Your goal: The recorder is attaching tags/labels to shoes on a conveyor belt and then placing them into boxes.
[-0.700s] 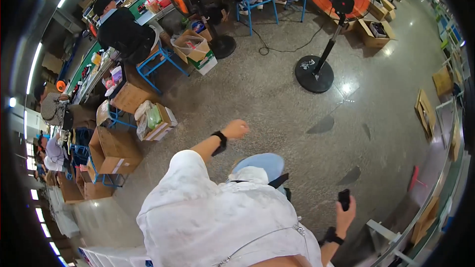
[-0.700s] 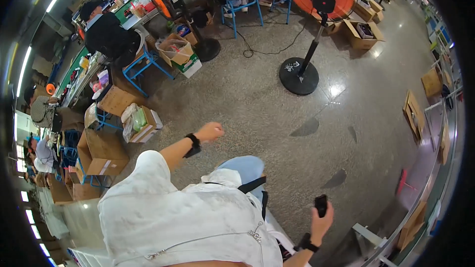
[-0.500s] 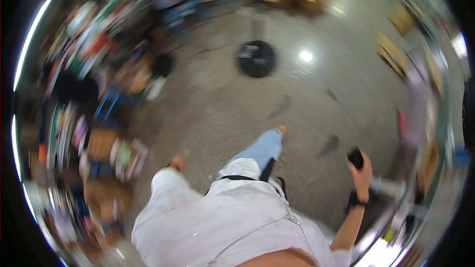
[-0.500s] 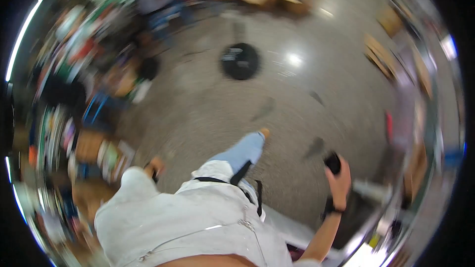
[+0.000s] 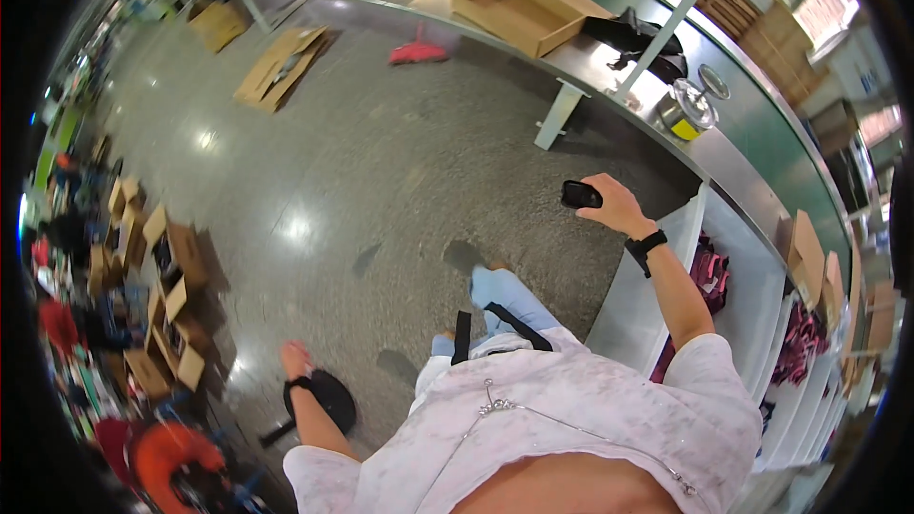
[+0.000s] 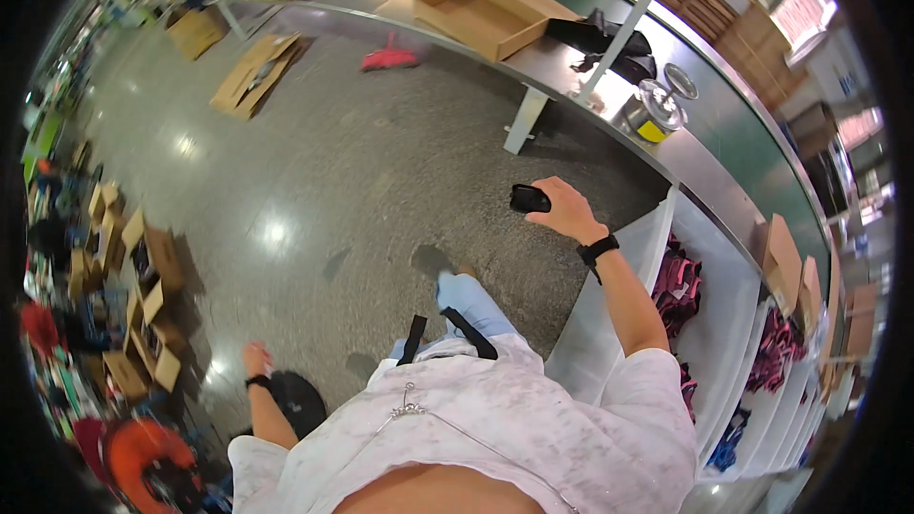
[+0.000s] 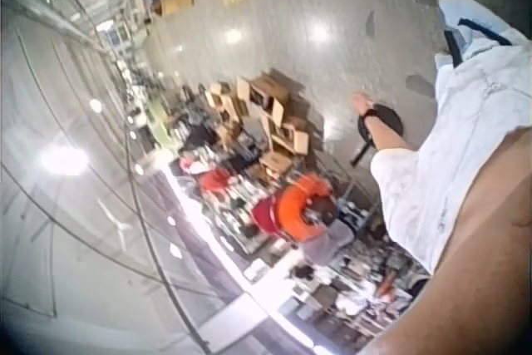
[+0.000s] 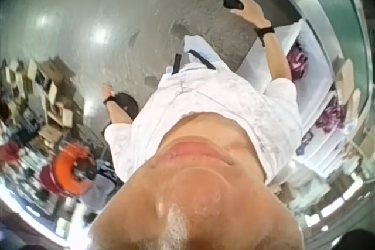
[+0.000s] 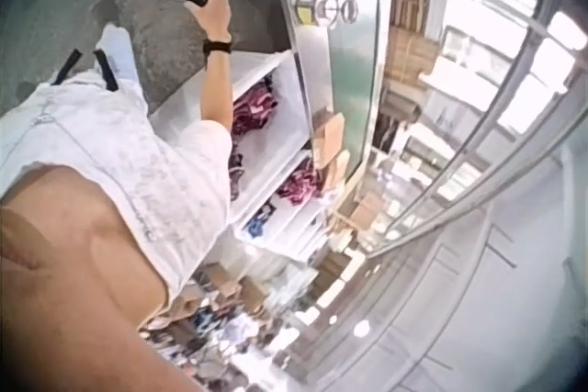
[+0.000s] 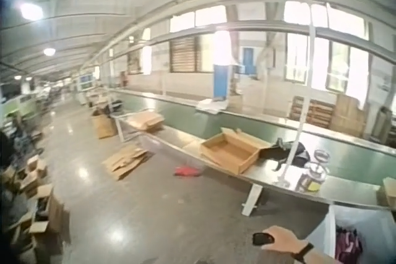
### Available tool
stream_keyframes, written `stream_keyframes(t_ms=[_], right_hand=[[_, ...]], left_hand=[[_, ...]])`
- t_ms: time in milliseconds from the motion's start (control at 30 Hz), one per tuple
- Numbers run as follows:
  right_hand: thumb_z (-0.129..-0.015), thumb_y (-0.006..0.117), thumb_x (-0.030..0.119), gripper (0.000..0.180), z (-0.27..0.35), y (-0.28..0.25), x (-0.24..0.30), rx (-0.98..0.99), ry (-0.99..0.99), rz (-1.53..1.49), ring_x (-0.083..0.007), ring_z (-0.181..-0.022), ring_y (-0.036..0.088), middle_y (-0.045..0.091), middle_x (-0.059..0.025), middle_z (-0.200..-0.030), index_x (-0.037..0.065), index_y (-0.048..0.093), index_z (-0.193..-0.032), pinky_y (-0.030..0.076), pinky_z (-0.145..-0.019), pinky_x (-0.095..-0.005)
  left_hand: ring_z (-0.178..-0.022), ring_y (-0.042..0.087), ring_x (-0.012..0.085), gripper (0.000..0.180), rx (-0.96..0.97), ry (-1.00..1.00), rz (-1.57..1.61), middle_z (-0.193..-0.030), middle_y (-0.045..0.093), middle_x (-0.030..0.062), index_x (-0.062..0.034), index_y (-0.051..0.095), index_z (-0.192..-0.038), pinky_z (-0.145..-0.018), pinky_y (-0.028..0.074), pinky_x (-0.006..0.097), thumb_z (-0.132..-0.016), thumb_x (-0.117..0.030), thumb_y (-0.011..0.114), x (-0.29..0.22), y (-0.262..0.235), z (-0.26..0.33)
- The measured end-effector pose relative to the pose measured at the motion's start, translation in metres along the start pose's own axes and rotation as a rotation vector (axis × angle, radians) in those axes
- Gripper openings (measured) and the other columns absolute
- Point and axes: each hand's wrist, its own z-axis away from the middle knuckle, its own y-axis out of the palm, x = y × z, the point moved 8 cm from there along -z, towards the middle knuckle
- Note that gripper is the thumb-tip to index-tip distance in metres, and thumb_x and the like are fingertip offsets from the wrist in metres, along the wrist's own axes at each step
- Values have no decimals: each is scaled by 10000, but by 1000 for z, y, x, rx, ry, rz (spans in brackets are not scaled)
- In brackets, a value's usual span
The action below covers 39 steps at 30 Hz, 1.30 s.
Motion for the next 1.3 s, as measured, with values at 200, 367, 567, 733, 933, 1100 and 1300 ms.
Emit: stream_keyframes(t_ms=[200, 367, 567, 733, 933, 1100, 1300], right_hand=[[-663, 730, 347, 590, -163, -39, -98, -193, 13, -65, -311, -1014, 553, 558, -138, -1077, 57, 531, -1136, 446, -860, -377], [-692, 700, 377, 554, -377, -80, -118, -357, 75, -53, -336, -1002, 564, 581, -179, -1063, 46, 542, -1107, 459, -845, -409], [-673, 682, 450, 578, -539, -56, -230, -151, 480, 115, -305, -1048, 547, 572, -160, -1093, 49, 548, -1069, 461, -838, -429], [-686, 663, 530, 638, -579, -87, -290, -348, 518, 147, -338, -1069, 508, 570, -166, -1105, 29, 562, -1068, 409, -895, -449], [-739, 694, 280, 400, -441, -132, -543, -674, 1308, -486, -271, -888, 616, 618, -105, -970, 6, 569, -1002, 493, -770, -382], [-796, 642, 99, 176, -461, -104, -531, -586, 1046, -1109, -151, -806, 616, 627, -50, -861, 24, 618, -954, 503, -707, -284], [-794, 646, 44, 315, -445, -143, -434, -727, 859, -919, -108, -888, 601, 640, -39, -975, -7, 587, -1099, 470, -771, -250]], left_hand=[[-458, 487, 132, 226, 84, 156, 115, -610, 536, 51, -46, 594, -925, -374, 397, 273, -856, -259, 562, -304, 187, -140], [-577, 583, 128, 234, 589, 189, -148, -668, 598, 51, -40, 635, -955, -427, 444, 260, -819, -228, 600, -429, 441, -87], [-491, 534, 89, 204, 850, 293, -201, -616, 582, 29, -39, 637, -938, -399, 418, 241, -823, -204, 599, -541, 601, -84], [-490, 538, 88, 187, 928, 214, -296, -608, 580, 27, -42, 641, -909, -400, 406, 231, -829, -206, 604, -569, 643, -161], [-421, 486, 81, 260, 1074, 123, -219, -590, 565, 32, -40, 615, -906, -394, 400, 222, -859, -296, 608, -658, 717, -192], [-424, 517, 122, 385, 1199, -229, 48, -625, 583, 89, 18, 543, -996, -359, 424, 258, -867, -342, 590, -705, 787, -183], [-580, 622, 239, 249, 1159, -305, 69, -770, 602, 162, 38, 508, -998, -372, 482, 312, -849, -161, 515, -688, 802, -215]])
